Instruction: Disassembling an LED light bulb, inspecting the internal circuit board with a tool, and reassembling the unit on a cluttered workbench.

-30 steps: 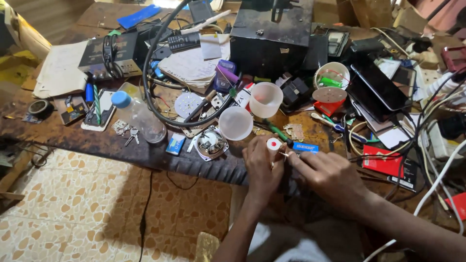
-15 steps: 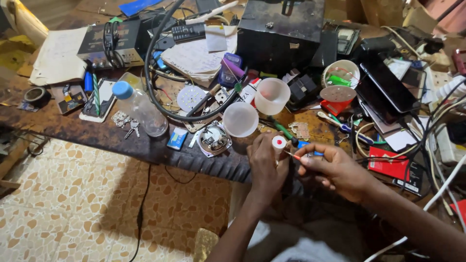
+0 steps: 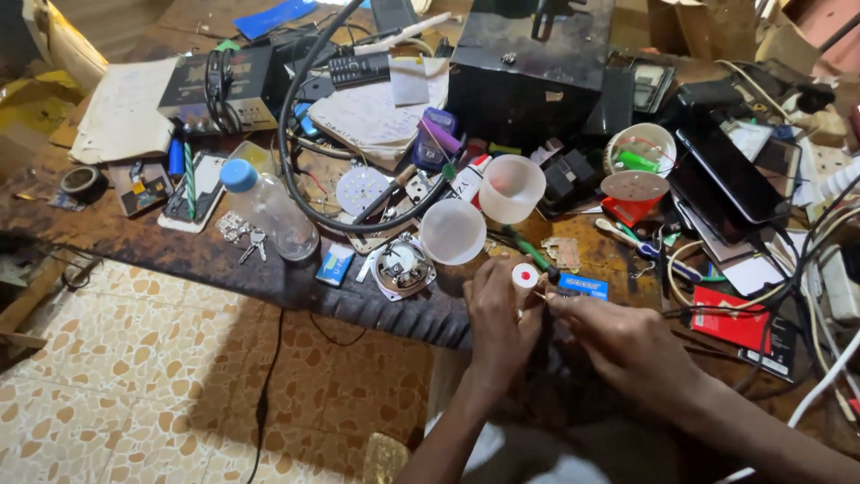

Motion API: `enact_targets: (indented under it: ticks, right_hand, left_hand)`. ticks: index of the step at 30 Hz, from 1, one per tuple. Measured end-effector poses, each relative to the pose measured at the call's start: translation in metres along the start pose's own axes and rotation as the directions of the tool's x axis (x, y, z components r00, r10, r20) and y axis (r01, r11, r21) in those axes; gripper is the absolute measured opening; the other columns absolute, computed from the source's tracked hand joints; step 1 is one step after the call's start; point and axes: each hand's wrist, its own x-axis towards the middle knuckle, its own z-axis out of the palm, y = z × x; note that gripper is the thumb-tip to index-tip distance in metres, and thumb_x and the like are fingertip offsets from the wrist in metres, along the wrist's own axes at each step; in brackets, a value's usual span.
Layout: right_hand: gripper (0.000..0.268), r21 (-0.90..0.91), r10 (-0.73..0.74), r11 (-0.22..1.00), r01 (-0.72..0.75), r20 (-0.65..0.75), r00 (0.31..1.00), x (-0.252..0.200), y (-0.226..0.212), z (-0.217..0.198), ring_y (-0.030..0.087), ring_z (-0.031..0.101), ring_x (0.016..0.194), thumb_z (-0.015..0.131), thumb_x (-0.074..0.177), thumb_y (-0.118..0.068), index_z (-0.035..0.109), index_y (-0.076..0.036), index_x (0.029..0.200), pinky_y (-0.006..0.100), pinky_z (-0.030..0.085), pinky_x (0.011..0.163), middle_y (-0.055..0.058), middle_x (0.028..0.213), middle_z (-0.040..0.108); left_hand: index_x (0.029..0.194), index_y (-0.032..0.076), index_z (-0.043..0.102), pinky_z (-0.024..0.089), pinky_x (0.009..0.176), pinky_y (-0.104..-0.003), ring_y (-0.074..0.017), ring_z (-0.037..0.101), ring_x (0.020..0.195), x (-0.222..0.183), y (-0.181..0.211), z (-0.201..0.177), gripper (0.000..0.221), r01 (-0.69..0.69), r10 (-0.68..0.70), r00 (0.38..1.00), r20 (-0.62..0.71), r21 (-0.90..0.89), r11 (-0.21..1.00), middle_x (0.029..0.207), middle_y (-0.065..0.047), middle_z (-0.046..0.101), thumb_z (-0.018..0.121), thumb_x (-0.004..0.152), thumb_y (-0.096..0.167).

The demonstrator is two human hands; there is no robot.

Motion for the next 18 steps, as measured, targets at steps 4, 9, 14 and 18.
enact_targets:
  ticks: [4, 9, 14, 18]
  right_hand:
    - [0.023, 0.123, 0.291, 0.951, -0.285, -0.032, 0.956, 0.016, -0.015, -0.009, 0.006, 0.068, 0.078, 0.057, 0.075, -0.019, 0.067, -0.019, 0.096, 0.023, 0.048, 0.065, -0.004, 0.089, 0.073]
    - [0.028, 0.81, 0.53, 0.037, -0.586, 0.481, 0.698, 0.017, 0.009, -0.002, 0.006, 0.027, 0.029, 0.054, 0.079, -0.01, 0.057, 0.003, 0.104, 0.016, 0.016, 0.025, 0.016, 0.079, 0.061]
    - [0.026, 0.795, 0.57, 0.134, -0.591, 0.426, 0.703, 0.016, 0.0, -0.002, 0.01, 0.04, 0.041, 0.057, 0.078, -0.009, 0.058, 0.0, 0.102, 0.018, 0.025, 0.032, 0.016, 0.074, 0.061]
    - [0.03, 0.148, 0.135, 0.981, -0.128, -0.041, 0.99, 0.006, -0.007, -0.004, 0.017, 0.06, 0.097, 0.057, 0.075, -0.015, 0.056, -0.008, 0.105, 0.028, 0.044, 0.085, 0.006, 0.102, 0.064]
  left_hand:
    - [0.1, 0.007, 0.052, 0.033, 0.073, -0.039, -0.029, 0.05, 0.099, 0.0, 0.0, 0.0, 0.028, -0.012, 0.012, 1.0, -0.005, 0.003, 1.0, 0.096, -0.012, 0.058, 0.049, 0.074, 0.017]
    - [0.099, 0.008, 0.052, 0.033, 0.075, -0.039, -0.0278, 0.05, 0.1, 0.0, 0.0, 0.0, 0.023, -0.002, 0.002, 1.0, -0.005, 0.034, 0.999, 0.096, -0.012, 0.058, 0.046, 0.081, 0.022]
    - [0.102, 0.007, 0.05, 0.032, 0.076, -0.04, -0.029, 0.048, 0.102, -0.003, -0.003, -0.001, 0.031, 0.005, -0.006, 1.0, 0.023, 0.022, 1.0, 0.098, -0.014, 0.056, 0.049, 0.072, 0.014]
    - [0.104, 0.008, 0.051, 0.032, 0.079, -0.039, -0.0274, 0.048, 0.104, -0.005, -0.005, 0.004, 0.029, 0.001, -0.001, 1.0, -0.005, 0.036, 0.999, 0.101, -0.012, 0.057, 0.05, 0.077, 0.019]
